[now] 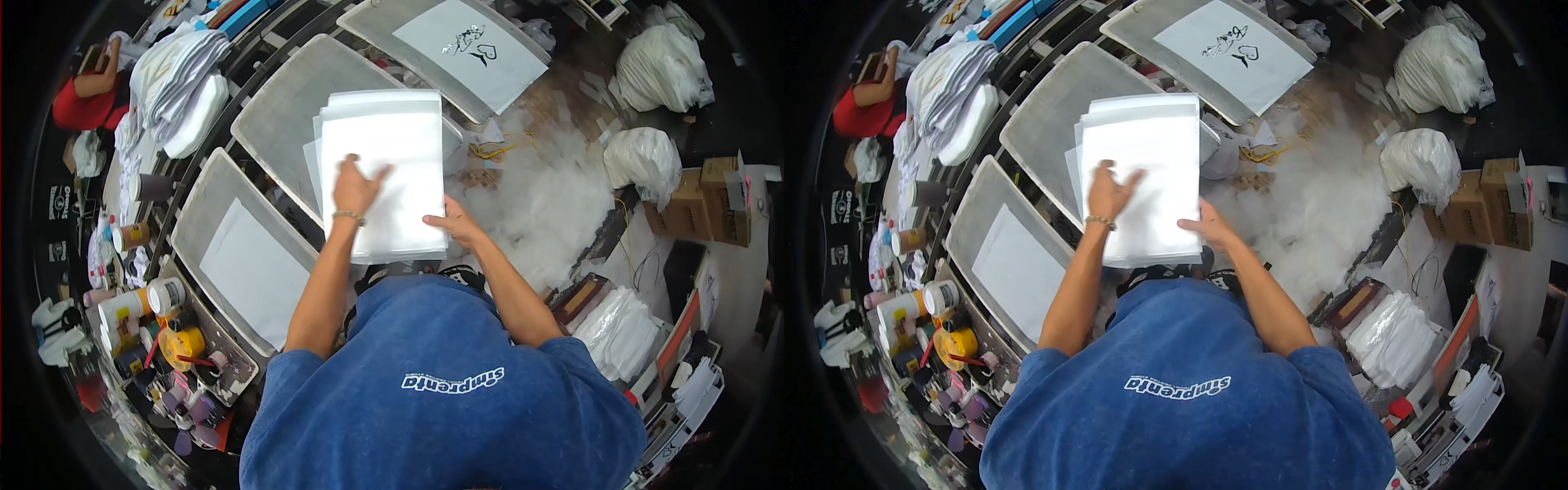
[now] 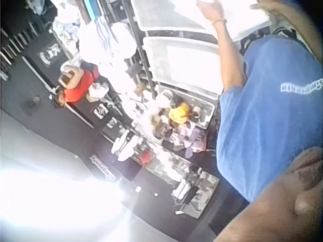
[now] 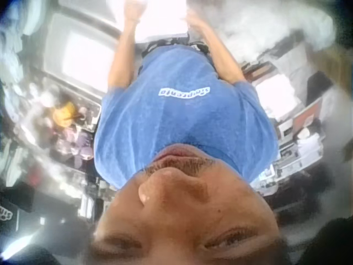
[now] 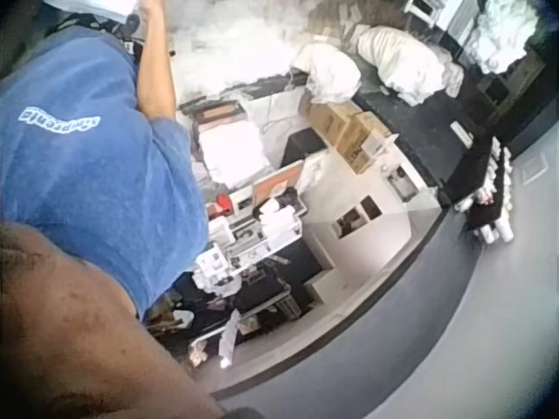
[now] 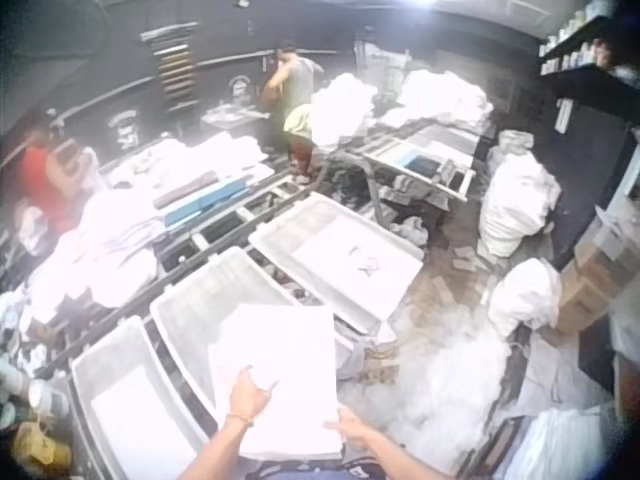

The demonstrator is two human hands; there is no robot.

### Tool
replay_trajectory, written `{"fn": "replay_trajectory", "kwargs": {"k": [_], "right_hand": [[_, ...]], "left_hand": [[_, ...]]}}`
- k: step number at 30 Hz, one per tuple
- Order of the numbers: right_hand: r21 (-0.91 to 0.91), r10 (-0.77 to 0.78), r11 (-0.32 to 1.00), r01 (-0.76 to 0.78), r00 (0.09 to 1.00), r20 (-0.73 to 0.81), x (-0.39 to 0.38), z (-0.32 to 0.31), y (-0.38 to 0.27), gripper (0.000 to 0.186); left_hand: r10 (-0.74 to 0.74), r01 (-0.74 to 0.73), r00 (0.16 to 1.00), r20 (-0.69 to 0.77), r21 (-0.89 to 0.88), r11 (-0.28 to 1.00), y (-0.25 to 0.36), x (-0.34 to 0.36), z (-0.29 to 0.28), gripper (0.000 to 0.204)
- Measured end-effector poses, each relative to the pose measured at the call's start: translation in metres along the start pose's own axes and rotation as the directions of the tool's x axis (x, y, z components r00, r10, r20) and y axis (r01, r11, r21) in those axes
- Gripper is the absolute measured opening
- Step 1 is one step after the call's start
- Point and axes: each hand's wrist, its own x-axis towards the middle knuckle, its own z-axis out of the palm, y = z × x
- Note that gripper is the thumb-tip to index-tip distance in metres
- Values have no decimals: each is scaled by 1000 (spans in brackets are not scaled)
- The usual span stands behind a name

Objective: The person places white transfer papers onto printing frames by hand and then walks around the workshop gathering, stacking, and sorting more white sheets from various surfaces.

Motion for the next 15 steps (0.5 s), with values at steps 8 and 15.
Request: {"fn": "replay_trajectory", "kwargs": {"k": [8,15], "right_hand": [[-624,-161,731,275,959,234,4,78,-94,41],[198,-619,785,587,748,238,-17,91,-127,50]], "left_hand": [[75,-312,851,519,387,867,108,45,-47,30],[356,-66,874,331,-644,762,88,59,-198,25]]}}
